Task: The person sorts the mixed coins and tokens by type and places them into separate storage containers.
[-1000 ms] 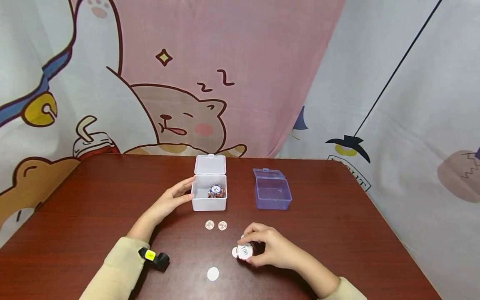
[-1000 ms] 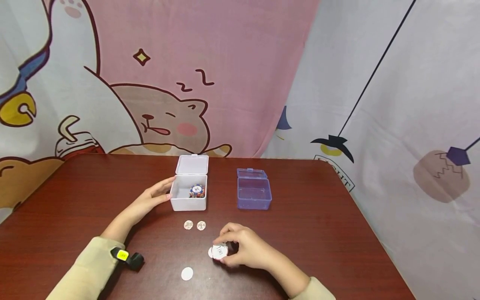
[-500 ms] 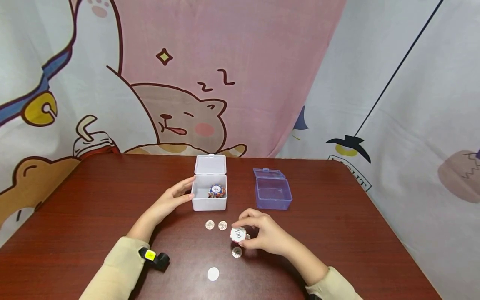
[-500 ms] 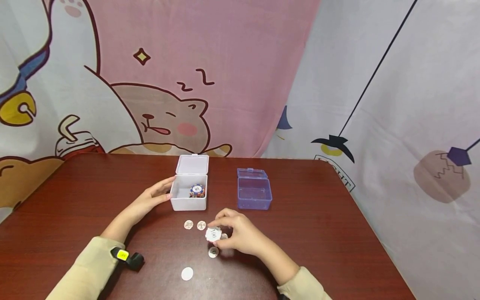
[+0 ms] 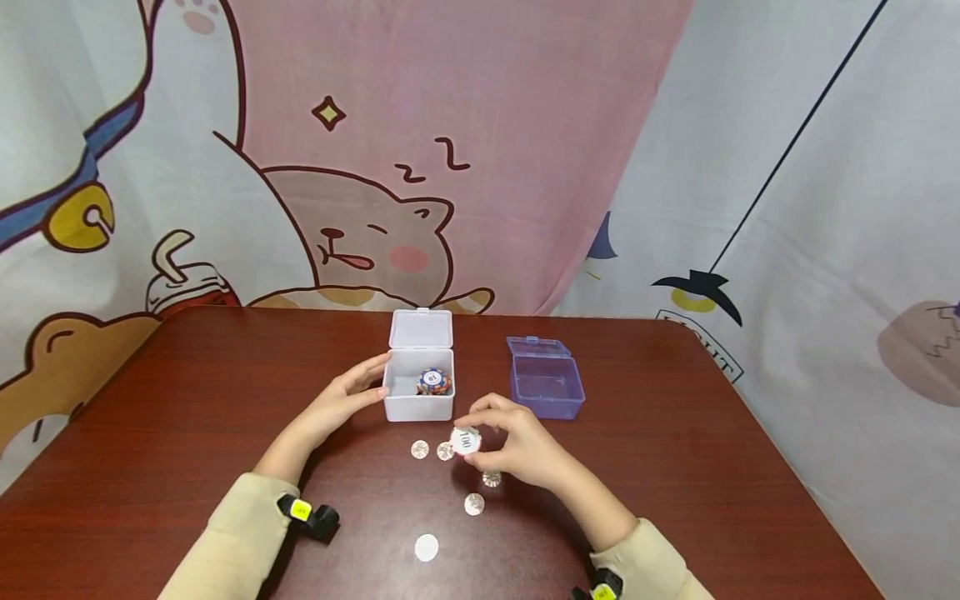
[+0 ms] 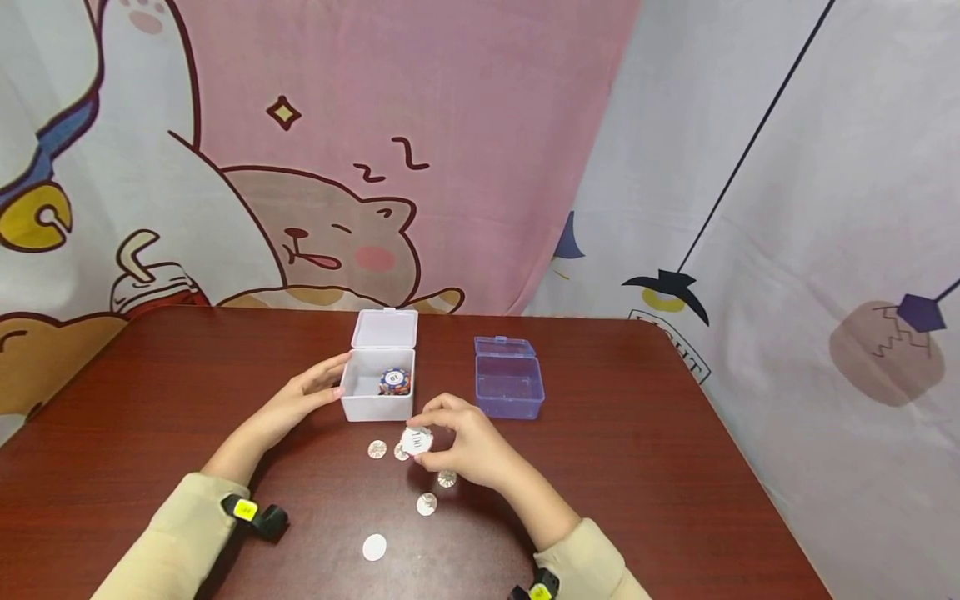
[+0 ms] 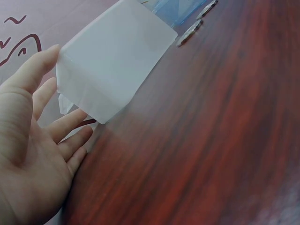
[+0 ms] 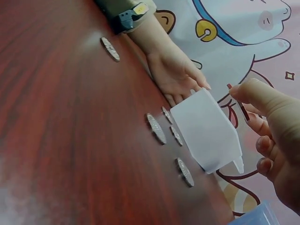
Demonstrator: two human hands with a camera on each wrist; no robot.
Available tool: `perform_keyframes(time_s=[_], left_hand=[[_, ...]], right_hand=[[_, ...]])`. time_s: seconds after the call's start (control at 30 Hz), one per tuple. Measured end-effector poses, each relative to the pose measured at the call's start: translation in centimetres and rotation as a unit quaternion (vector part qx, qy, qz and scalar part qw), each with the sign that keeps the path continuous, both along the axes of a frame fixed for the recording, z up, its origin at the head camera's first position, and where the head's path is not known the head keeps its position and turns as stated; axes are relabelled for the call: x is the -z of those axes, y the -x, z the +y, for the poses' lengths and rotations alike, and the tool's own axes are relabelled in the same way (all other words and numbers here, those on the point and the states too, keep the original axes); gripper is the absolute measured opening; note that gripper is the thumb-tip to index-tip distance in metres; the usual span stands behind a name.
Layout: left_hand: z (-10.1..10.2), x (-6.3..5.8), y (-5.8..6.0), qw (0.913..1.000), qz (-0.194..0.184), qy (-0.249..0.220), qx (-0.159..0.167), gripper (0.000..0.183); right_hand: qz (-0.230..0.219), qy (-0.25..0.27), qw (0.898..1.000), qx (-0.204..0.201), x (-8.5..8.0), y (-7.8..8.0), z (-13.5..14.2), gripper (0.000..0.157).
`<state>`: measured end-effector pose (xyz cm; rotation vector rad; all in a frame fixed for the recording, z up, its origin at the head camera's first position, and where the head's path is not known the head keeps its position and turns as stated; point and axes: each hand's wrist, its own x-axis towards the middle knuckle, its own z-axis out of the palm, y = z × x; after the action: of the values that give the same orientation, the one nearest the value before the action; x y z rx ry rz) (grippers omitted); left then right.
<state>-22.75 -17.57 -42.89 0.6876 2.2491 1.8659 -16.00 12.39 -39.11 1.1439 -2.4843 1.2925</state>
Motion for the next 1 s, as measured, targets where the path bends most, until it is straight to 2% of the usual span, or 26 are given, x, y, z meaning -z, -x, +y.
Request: perform_keyframes(time_s=[0.3, 0.7, 1.0], left_hand=[[-0.1, 0.0, 0.0, 1.0000, -0.004, -0.004, -0.004, 0.057], [0.1, 0.2, 0.1, 0.9999, 0.013, -0.003, 0.001, 0.057], [0.0, 0.3, 0.1, 0.9999, -0.005, -0.012, 0.000, 0.056]], right_hand=[[0.018, 0.018, 0.999, 0.036, -0.5, 1.4, -0.9, 0.038], [0.015, 0.072, 0.996, 0.052, -0.7, 3.8, -2.5, 0.037], [0.019, 0.061, 0.994, 0.093, -0.8, 5.6, -3.5, 0.035]])
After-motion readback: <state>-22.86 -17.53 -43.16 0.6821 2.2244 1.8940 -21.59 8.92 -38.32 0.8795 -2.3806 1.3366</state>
